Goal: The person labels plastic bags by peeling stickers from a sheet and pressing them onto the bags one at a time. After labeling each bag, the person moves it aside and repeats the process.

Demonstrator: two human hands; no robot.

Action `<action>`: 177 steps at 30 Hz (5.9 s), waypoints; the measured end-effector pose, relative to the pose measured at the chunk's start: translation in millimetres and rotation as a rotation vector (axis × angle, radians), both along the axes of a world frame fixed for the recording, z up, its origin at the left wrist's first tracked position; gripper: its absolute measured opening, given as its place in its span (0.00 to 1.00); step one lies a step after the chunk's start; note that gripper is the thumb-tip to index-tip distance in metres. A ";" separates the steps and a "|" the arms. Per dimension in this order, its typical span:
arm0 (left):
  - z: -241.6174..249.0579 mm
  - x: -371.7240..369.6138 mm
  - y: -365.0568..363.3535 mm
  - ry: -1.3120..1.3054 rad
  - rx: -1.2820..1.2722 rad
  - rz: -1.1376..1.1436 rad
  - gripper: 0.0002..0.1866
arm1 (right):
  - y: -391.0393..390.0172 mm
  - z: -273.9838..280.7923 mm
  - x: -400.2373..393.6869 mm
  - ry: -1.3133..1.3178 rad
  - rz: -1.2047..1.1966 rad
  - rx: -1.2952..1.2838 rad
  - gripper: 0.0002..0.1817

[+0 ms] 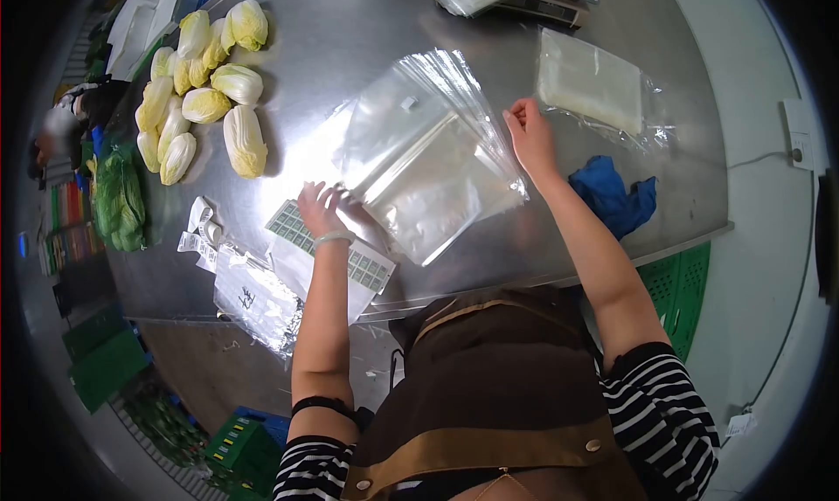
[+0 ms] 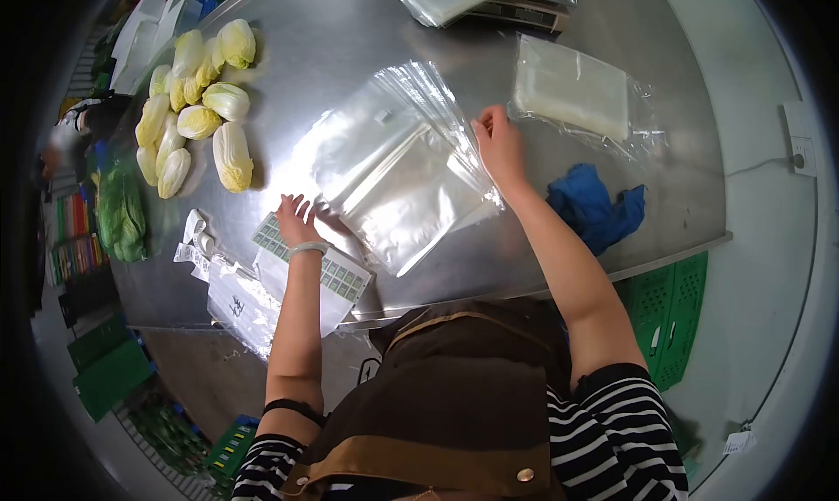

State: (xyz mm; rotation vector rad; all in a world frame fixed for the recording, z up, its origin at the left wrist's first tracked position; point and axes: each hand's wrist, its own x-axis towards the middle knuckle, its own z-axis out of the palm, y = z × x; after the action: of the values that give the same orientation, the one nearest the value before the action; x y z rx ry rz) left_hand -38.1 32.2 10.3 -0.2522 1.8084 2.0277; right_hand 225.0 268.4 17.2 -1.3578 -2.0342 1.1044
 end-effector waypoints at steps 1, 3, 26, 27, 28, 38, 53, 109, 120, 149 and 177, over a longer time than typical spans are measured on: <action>24.0 6.8 2.5 -0.118 -0.015 -0.047 0.21 | -1.2 -6.9 5.2 0.030 -0.024 0.036 0.19; 2.8 14.0 -3.9 -0.254 -0.110 -0.189 0.22 | -20.8 -25.7 12.5 -0.064 0.073 0.218 0.20; 74.6 -64.1 -82.8 0.030 -0.113 -0.497 0.31 | -153.7 34.3 -49.3 0.240 0.582 -0.120 0.36; 89.7 -53.2 -80.7 0.029 -0.070 -0.462 0.30 | -164.1 37.2 -62.0 0.259 0.587 -0.123 0.39; 104.5 -42.7 -79.5 0.027 -0.028 -0.427 0.30 | -172.7 41.8 -73.7 0.231 0.611 -0.144 0.39; 179.6 -21.6 -94.2 0.187 -0.124 -0.837 0.39 | -146.6 81.1 -67.4 0.041 0.864 -0.142 0.13; 166.5 16.3 -61.9 0.660 -0.629 -0.918 0.10 | -115.3 127.1 4.4 -0.158 0.820 0.269 0.11; 154.5 34.2 -20.6 0.544 -0.352 -0.891 0.09 | -100.3 125.3 -20.0 0.114 0.739 -0.088 0.13; 156.5 33.5 -18.6 0.527 -0.386 -0.888 0.09 | -98.2 132.0 -48.3 -0.001 0.770 0.086 0.13; 43.1 -26.4 -9.9 1.295 -0.686 -1.013 0.19 | -41.3 -29.1 30.7 -0.153 0.309 -0.280 0.14; -7.2 70.3 -10.9 1.246 -0.364 -1.345 0.10 | -31.0 -23.3 3.2 -0.496 0.439 0.260 0.12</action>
State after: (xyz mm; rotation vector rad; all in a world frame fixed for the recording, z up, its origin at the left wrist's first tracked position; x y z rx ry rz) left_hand 32.2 21.3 3.2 1.9191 1.8693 0.7355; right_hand 228.3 237.3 -6.1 -1.1606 -2.8215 0.6580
